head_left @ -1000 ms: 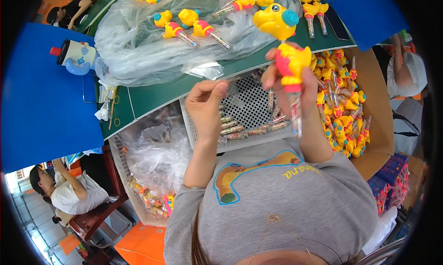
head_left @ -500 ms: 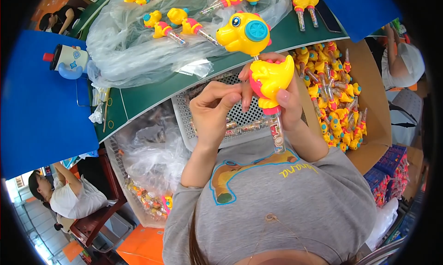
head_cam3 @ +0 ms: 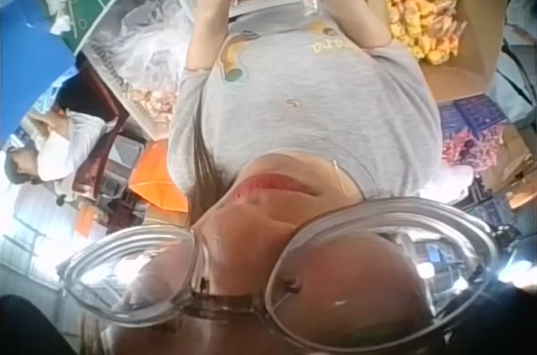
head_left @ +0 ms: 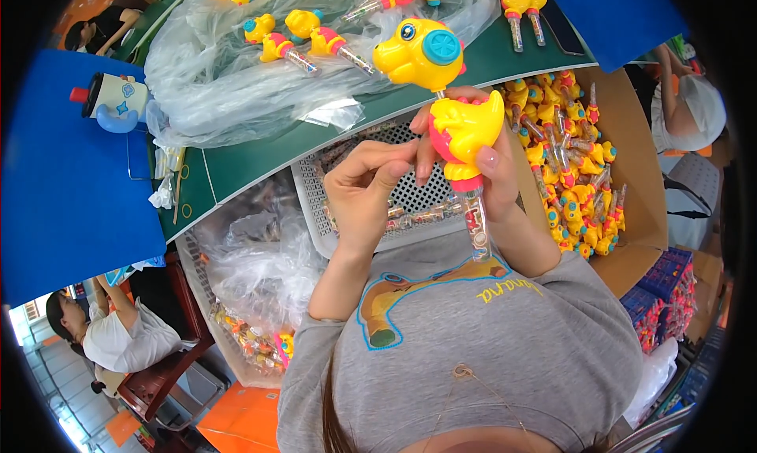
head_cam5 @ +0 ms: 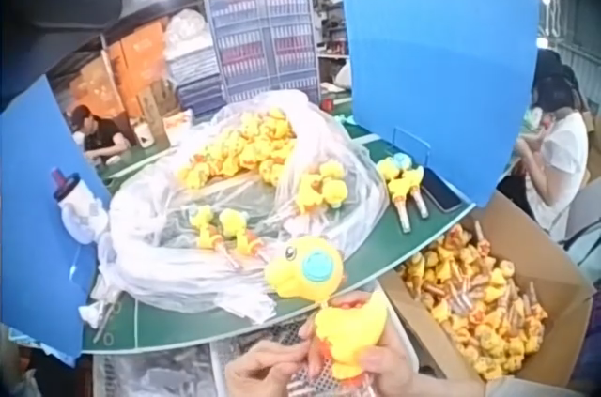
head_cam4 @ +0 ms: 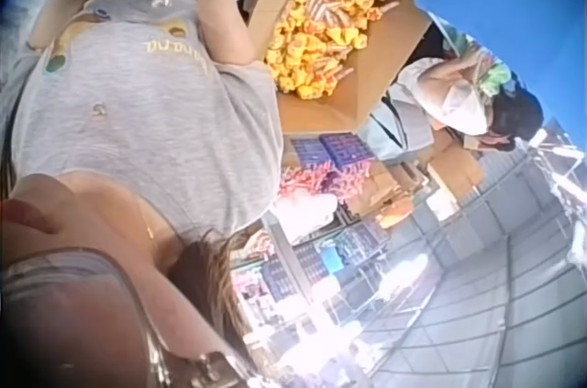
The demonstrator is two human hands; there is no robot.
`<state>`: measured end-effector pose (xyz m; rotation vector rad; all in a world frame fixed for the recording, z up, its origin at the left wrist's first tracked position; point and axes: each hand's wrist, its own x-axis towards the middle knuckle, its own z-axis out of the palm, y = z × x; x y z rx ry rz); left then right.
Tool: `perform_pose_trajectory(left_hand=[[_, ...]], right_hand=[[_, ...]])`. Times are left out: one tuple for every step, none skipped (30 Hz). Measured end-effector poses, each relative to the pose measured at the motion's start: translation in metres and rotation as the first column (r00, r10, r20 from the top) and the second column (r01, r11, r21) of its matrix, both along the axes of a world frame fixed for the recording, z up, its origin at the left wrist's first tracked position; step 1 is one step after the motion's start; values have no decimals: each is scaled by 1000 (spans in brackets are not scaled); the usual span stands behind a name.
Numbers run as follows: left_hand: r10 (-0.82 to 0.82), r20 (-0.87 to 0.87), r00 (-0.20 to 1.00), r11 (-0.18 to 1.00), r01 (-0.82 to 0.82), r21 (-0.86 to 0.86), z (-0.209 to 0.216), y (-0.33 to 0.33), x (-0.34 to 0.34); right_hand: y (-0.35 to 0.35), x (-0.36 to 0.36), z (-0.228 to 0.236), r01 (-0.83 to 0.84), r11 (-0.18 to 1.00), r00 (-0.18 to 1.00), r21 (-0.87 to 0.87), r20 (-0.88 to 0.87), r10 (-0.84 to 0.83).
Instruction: Inspecting and organizing small yellow bird-shaped toy rattles on a factory workbench.
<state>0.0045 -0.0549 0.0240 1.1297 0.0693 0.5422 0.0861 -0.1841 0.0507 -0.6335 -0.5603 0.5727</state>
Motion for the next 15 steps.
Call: perform_pose_trajectory(left_hand=[[-2,11,1000,1000,2,-25,-1,1,0],[-4,22,1000,999,5,-50,-2,1,1],[-18,43,999,997,21,-69,-3,2,2],[-32,65,997,995,38,-87,-4,3,3],[-49,92,995,993,58,-100,-4,3,4],[-61,99,993,989,74,-127,-4,4,5],[-76,111,991,984,92,-150,-3,4,7],[-90,122,988,979,110,-172,-1,4,7],[-87,125,988,982,106,-156,1,3,8],[-85,128,988,985,102,-140,3,3,8],[-92,155,984,986,111,-123,5,2,9],[-47,89,995,980,63,-189,7,-1,7],[-12,44,999,968,23,-251,9,-5,4],[21,-4,1000,951,-21,-310,10,-8,2],[12,10,1000,963,-8,-269,10,-7,2]], right_hand=[[0,0,-1,-1,1000,1000,-22,20,1],[1,-1,-1,14,999,999,-35,51,-12],[2,-2,-2,30,998,996,-47,83,-26],[3,-3,-2,33,998,996,-53,83,-29],[3,-3,-2,36,998,996,-59,84,-31],[4,-4,-1,39,998,996,-57,87,-34],[5,-4,0,42,997,996,-69,82,-36],[5,-4,2,45,996,996,-74,80,-39],[5,-4,4,51,997,996,-61,76,-46],[6,-5,6,79,988,994,-130,80,-69],[6,-5,8,110,977,992,-182,84,-96],[5,-5,10,133,965,988,-228,105,-112],[5,-5,12,146,960,989,-237,71,-133],[4,-5,13,151,959,988,-242,53,-142],[4,-5,14,154,957,988,-246,36,-150]])
